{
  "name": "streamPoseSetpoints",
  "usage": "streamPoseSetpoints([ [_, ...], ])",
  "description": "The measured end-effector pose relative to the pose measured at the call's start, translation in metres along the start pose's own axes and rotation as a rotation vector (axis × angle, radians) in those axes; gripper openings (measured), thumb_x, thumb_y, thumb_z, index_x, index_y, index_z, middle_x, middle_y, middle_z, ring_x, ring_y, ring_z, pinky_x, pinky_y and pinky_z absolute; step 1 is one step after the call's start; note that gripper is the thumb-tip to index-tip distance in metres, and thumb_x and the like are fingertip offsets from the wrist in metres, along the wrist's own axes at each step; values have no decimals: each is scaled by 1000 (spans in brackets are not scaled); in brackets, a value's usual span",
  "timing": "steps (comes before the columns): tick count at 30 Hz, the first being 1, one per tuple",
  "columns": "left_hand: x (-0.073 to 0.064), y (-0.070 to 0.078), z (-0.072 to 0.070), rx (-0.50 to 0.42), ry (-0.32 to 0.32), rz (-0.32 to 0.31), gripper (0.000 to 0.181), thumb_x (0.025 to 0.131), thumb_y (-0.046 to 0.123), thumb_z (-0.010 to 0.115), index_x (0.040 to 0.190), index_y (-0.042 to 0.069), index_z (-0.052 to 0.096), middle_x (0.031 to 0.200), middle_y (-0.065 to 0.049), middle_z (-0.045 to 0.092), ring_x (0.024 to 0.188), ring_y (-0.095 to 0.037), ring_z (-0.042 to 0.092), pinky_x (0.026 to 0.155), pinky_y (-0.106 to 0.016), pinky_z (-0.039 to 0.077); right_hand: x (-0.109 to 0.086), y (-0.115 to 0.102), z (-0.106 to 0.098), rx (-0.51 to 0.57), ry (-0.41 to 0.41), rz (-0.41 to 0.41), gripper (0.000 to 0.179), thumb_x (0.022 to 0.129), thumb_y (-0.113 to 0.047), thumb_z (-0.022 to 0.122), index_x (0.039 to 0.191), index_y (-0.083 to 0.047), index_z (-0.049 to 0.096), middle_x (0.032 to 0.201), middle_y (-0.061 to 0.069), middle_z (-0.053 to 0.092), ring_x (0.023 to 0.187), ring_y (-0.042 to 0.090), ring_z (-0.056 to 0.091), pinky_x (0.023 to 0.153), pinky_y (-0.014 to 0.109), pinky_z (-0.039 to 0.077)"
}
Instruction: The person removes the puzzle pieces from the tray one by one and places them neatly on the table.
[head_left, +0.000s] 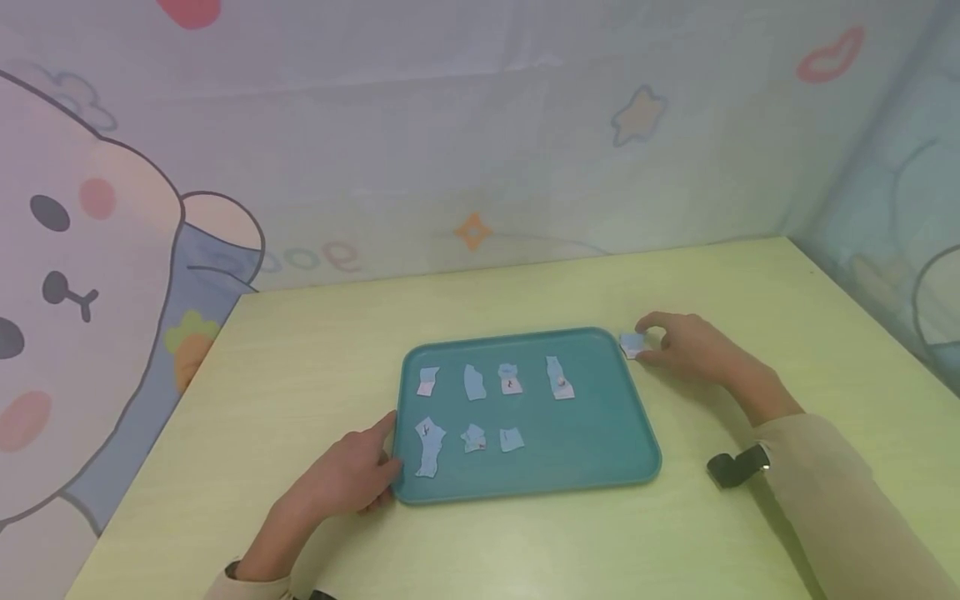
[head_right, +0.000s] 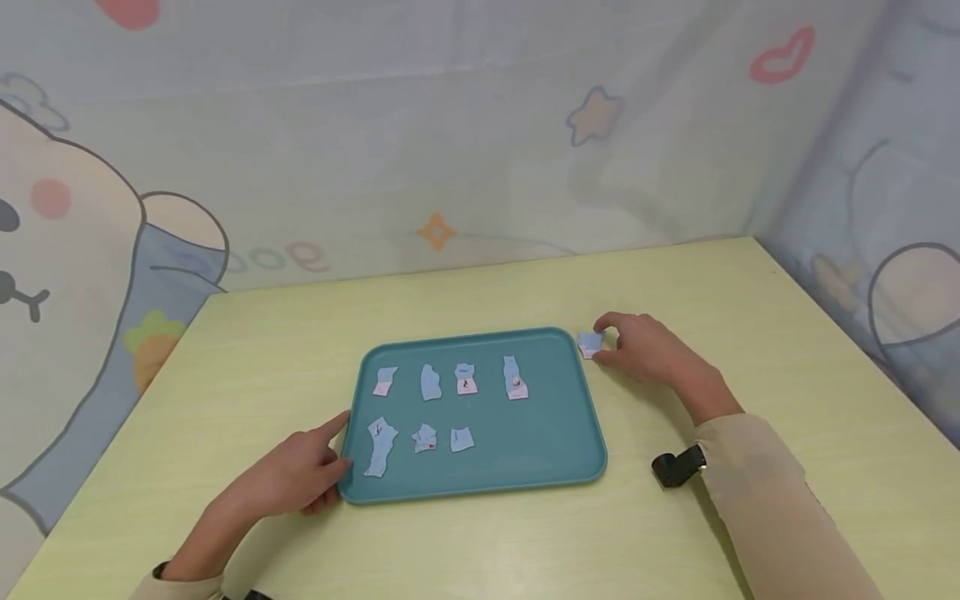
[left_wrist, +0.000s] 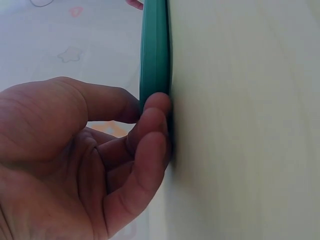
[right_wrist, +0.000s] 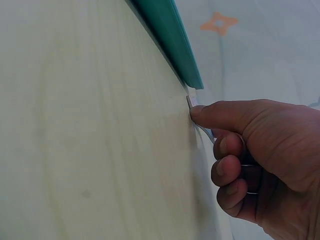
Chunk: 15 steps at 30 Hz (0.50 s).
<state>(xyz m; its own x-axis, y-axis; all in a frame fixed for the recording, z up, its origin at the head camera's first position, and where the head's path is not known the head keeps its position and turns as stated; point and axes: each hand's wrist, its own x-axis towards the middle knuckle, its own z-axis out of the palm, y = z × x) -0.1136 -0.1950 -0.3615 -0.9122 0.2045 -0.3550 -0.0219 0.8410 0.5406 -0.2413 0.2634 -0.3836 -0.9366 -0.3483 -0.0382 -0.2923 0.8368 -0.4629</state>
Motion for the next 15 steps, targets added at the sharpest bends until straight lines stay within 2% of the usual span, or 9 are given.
streamPoseSetpoints([
  [15, 1, -3, 2, 8, 17, 0, 71, 101, 7, 54, 163, -10, 24, 64, -2, 64, 52, -16, 57, 57, -30, 47, 3, 0, 1, 5, -25, -10, 45, 99, -23, 71, 136, -1, 61, 71, 1, 52, 73, 18, 50, 69, 34, 42],
])
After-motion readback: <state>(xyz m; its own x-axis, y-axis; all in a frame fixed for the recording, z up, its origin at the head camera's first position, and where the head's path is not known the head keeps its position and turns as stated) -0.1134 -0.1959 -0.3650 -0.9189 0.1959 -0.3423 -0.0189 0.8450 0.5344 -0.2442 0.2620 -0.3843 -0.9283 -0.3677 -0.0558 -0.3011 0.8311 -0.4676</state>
